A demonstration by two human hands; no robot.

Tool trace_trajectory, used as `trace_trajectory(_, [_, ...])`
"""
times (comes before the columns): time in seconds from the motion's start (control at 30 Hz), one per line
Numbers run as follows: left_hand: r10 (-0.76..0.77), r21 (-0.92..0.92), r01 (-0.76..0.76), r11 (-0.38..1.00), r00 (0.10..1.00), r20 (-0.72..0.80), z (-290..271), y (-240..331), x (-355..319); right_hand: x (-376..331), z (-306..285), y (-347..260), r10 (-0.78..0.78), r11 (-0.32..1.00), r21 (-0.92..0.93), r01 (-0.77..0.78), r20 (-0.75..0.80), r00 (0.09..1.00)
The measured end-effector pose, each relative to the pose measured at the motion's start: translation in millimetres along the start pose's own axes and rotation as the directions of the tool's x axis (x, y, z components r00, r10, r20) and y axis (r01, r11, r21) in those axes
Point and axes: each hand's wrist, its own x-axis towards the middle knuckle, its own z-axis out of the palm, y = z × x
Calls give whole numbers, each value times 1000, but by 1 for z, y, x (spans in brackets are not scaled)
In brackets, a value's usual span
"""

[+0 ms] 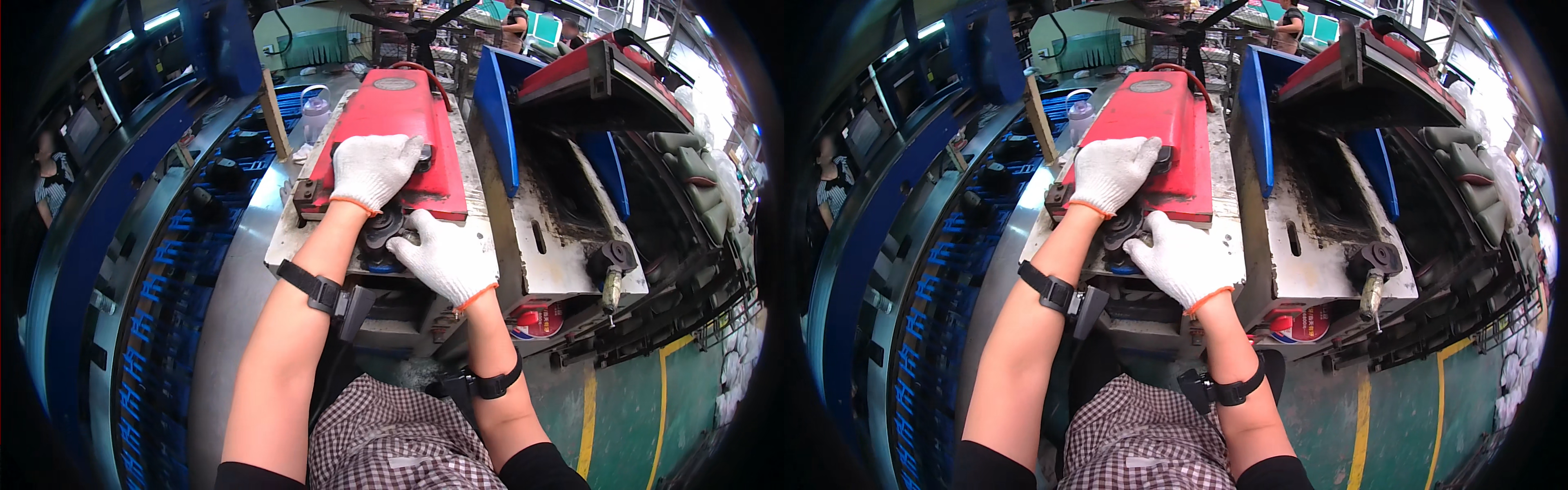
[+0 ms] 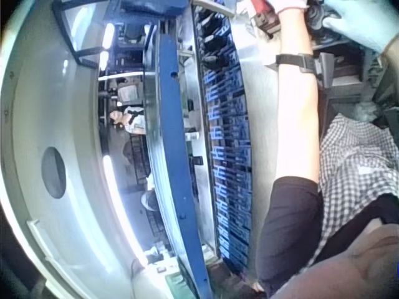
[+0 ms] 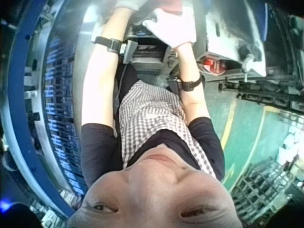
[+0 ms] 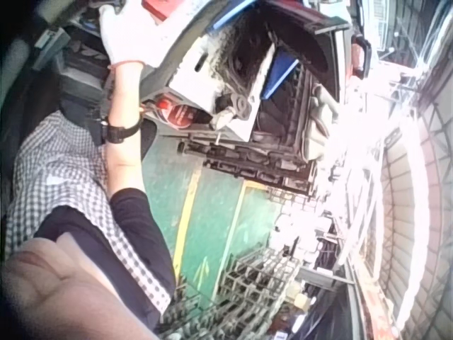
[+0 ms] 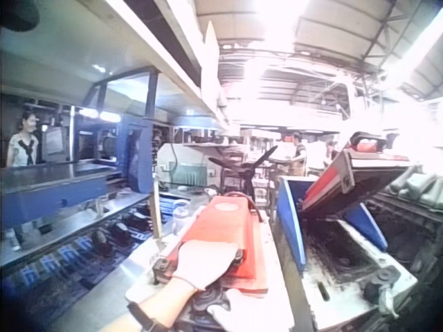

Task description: Apply adhesive or finish to the soles of shoes and place them in a heating/curing machine.

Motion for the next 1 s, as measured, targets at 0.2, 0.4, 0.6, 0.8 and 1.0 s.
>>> trace_trajectory(0.2, [15,7,-14,1000,999,-49,-1,3,-4,0,-5,-5,1,1000,-13,-1,23,1000])
trace_trajectory(0.4, [124,-5,-127,992,971,-204,3,3,-13,-4,-5,-7,3,999,-39,-4,-31,1000])
trace_trajectory(0.6, [127,-38,-141,989,959,-254,6,0,-13,-4,-2,-4,-25,997,-70,19,-78,997])
trace_trajectory(0.8, [126,-46,-142,989,960,-250,6,-1,-14,-3,2,-1,-85,995,-58,78,-127,988])
trace_trajectory(1.0, [114,-74,-139,988,956,-269,7,-1,-14,-3,2,0,-63,998,-17,62,-116,991])
